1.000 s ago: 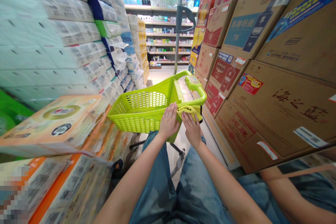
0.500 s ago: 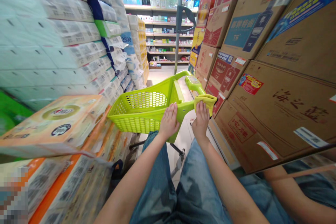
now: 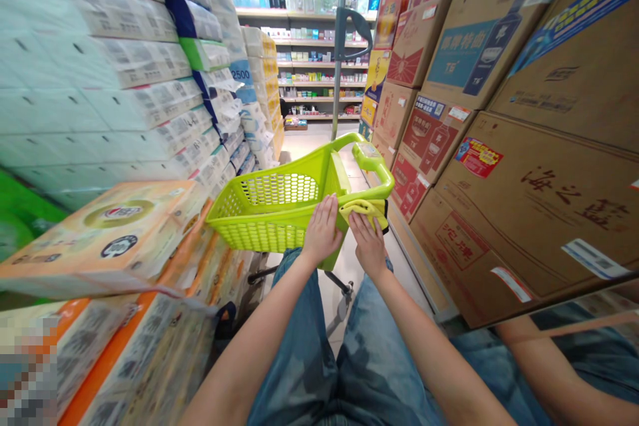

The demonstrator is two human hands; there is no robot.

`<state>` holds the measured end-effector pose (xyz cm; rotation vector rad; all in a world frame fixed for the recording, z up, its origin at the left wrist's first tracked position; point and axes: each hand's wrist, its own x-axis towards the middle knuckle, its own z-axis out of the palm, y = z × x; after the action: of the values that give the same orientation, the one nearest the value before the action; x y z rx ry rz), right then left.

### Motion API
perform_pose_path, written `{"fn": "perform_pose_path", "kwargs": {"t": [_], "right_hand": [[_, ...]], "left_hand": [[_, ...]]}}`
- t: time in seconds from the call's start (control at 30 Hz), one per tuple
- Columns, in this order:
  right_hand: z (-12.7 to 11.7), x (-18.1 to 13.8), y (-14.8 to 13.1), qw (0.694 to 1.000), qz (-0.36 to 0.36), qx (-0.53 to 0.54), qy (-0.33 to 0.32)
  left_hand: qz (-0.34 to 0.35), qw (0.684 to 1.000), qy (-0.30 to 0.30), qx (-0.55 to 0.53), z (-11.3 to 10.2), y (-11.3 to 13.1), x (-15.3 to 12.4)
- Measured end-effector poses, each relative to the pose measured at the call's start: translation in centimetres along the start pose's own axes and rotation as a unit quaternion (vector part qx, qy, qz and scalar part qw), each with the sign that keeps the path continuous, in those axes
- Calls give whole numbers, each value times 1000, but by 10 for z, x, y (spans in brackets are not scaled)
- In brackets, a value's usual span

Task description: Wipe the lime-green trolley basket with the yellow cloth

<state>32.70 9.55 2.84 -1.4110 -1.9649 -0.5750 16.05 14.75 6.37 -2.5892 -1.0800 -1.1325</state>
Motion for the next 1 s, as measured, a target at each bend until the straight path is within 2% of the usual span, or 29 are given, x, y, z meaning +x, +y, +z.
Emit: {"fn": "perform_pose_path", "kwargs": {"t": [0.23, 0.37, 0.43, 0.57, 0.67, 0.8, 0.9, 1.0], "right_hand": [[-21, 21, 29, 989, 104, -5, 104], [-22, 32, 17, 978, 151, 33, 136], [-15, 30, 3, 981, 145, 41, 121], [4, 17, -24, 997, 62, 35, 41], [7, 8, -29, 999, 29, 31, 10], [-4, 9, -7, 999, 40, 14, 32], [-18, 19, 15, 992, 95, 2, 87], [-27, 29, 24, 983, 139, 16, 118]], "left_hand": [[5, 1000, -3, -1, -3, 0, 0], [3, 1000, 4, -4, -2, 1, 0], [3, 1000, 5, -3, -2, 1, 0], [5, 1000, 0, -5, -1, -1, 0], [5, 1000, -4, -9, -3, -1, -1], [7, 1000, -10, -6, -6, 0, -1], [6, 1000, -10, -4, -6, 0, 0], [8, 1000, -6, -4, -5, 0, 0]]}}
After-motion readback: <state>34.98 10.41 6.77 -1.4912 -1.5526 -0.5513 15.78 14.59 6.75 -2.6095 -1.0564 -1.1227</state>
